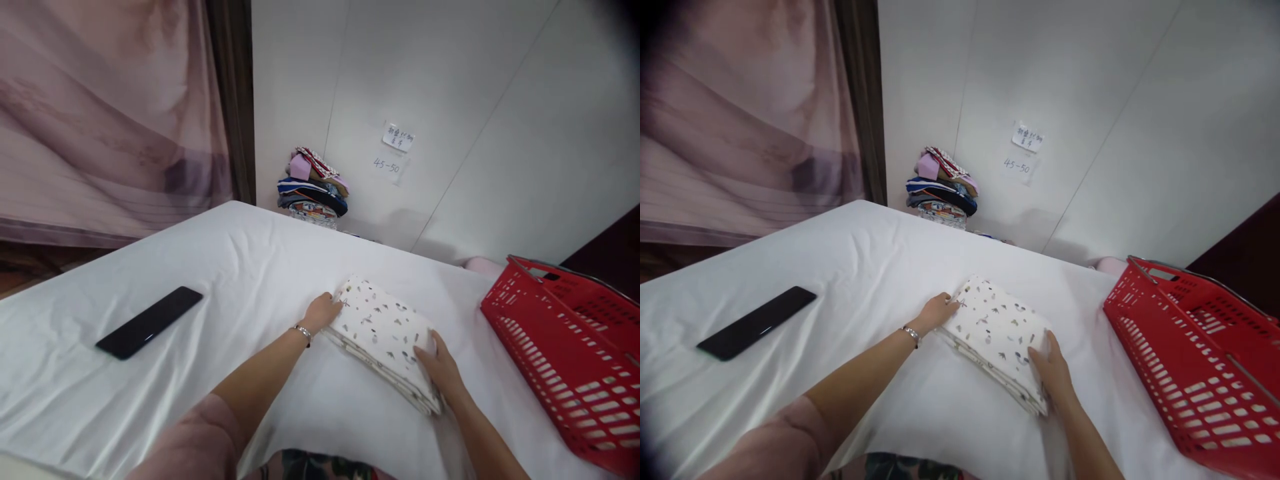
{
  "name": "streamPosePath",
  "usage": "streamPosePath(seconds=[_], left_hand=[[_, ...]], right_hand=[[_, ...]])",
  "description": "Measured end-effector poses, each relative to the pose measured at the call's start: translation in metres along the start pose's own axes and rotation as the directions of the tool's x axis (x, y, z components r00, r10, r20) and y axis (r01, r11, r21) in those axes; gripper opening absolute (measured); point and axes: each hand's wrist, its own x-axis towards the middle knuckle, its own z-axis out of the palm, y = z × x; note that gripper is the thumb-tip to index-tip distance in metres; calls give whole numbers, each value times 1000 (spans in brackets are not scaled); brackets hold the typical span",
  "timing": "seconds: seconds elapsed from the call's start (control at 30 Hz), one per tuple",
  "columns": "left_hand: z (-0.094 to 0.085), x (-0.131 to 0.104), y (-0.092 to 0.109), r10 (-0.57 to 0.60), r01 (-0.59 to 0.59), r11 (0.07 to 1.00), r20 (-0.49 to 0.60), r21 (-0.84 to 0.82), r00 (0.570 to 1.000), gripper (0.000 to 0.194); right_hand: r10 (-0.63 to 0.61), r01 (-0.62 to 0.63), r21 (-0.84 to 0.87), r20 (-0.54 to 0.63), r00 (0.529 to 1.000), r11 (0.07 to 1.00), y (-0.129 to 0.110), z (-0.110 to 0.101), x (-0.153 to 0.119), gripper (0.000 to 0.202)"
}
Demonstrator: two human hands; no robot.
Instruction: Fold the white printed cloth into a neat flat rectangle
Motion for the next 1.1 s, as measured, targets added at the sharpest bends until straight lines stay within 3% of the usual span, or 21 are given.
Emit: streamPosePath(seconds=[0.17,0.27,0.37,0.43,0.53,0.6,0.7,0.83,0.93,1.1], left_hand=[[15,-32,-5,-2,-3,998,-63,-68,998,41],[34,-56,-14,47,-46,978,0,-206,999,41],[46,-68,-24,71,-36,924,78,-380,994,39],[47,-67,-28,38,19,882,111,-470,993,36],[45,-61,-29,7,48,838,99,-543,995,28],[44,-58,-28,16,24,837,67,-547,998,24],[46,-58,-28,67,-59,867,-2,-495,998,19],[50,-59,-29,125,-157,909,-109,-386,986,12],[50,-59,-29,135,-168,923,-118,-345,984,11],[49,-55,-27,139,-161,930,-91,-331,986,15]], right_hand=[[-153,151,-124,-6,988,981,-22,0,44,68],[-214,211,-210,7,977,955,-38,-9,80,65],[-376,361,-328,17,926,873,-62,-6,91,53],[-476,457,-310,17,879,834,-80,5,78,45],[-490,504,-120,131,862,855,-107,31,36,34],[-520,535,5,248,818,845,-121,48,6,27],[-563,579,40,302,770,814,-137,65,-24,21],[-498,553,-97,331,802,827,-151,77,-38,20],[-430,507,-197,332,840,839,-155,81,-40,14],[-405,467,-129,334,851,875,-151,83,-39,13]])
